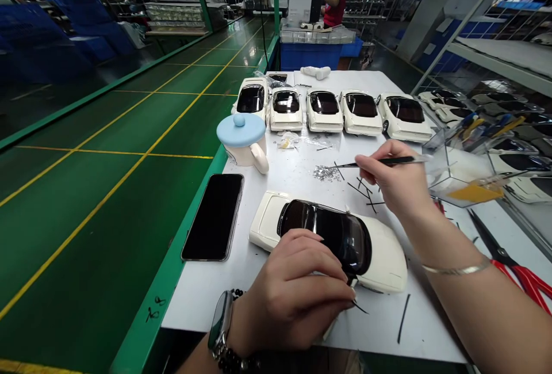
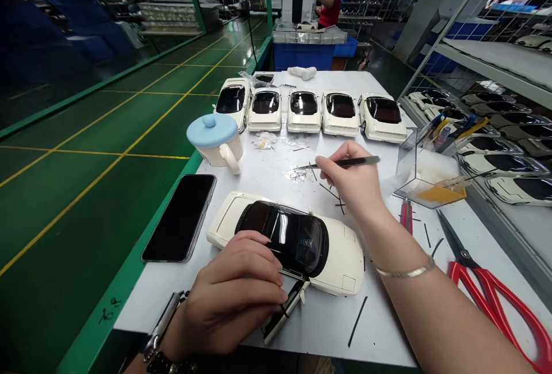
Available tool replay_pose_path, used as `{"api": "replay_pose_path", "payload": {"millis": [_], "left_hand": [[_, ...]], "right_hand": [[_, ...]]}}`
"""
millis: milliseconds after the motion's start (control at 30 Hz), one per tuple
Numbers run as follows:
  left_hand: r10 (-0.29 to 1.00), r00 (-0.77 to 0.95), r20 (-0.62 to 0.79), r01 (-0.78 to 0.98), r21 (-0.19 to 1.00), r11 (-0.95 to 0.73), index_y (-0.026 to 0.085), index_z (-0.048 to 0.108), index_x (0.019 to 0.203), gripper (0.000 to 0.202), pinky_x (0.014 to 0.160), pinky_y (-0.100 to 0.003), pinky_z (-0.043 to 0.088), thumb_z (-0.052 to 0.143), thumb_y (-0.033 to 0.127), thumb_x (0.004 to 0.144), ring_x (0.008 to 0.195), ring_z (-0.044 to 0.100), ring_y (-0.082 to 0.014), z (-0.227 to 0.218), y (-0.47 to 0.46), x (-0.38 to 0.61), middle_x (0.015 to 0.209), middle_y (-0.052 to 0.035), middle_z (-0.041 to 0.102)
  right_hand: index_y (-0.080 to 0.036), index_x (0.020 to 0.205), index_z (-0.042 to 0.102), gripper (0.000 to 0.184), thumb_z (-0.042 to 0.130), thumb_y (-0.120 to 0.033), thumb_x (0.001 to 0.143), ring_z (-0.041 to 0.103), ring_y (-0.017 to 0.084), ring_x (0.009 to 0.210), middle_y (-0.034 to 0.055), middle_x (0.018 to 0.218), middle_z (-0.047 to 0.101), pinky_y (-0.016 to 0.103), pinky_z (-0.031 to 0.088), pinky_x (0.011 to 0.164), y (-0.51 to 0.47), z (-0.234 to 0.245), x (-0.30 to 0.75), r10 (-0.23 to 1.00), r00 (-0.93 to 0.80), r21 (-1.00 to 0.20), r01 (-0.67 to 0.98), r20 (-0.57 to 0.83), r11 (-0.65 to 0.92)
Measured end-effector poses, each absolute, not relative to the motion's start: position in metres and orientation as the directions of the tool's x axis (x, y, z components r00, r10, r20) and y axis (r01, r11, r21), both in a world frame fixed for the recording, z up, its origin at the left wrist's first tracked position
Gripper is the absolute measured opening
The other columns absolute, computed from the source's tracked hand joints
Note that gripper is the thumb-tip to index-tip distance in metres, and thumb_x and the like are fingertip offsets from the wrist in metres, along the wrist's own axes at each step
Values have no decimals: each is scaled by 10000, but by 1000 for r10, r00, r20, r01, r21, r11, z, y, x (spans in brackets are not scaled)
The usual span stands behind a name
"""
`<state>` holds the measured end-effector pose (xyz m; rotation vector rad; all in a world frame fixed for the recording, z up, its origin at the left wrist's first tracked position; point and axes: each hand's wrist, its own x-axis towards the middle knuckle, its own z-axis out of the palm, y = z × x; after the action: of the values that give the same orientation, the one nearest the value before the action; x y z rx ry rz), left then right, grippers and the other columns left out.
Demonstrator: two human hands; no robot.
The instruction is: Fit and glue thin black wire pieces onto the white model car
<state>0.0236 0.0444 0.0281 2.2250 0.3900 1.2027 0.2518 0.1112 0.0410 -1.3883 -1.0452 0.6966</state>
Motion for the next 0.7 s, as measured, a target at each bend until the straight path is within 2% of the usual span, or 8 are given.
{"api": "replay_pose_path", "payload": {"millis": [67,133,333,700], "left_hand": [[539,495,682,-7,623,-782,164,671,835,76,903,-358,492,654,100,798,839,621,-146,29,45,23,792,-23,685],[589,413,695,12,642,-766,169,673,805,66,886,-365,494,676,107,780,853,613,-160,30,45,23,765,-21,682],[658,257,708,21,676,-737,167,678,801,84,766,-340,520,688,95,759,808,593,-160,30,46,23,738,-25,671],[652,229,723,5,669,-744,167,688,816,67,733,-334,522,690,115,774,796,591,-167,28,47,24,739,-35,669]], "right_hand": [[-203,592,454,307,758,-194,641,415,67,417,-56,455,460,213,292,413,90,57,244,928,362,-987,-87,93,133],[-198,595,458,302,751,-173,665,399,52,400,-58,454,447,195,282,394,65,68,236,953,299,-968,-223,48,118],[-218,622,500,244,715,-207,737,399,69,379,-43,463,454,193,236,330,8,58,220,971,237,-944,-314,24,100],[-208,635,492,249,696,-232,777,441,73,385,-41,476,486,180,296,362,-2,43,206,985,166,-915,-390,38,101]]}}
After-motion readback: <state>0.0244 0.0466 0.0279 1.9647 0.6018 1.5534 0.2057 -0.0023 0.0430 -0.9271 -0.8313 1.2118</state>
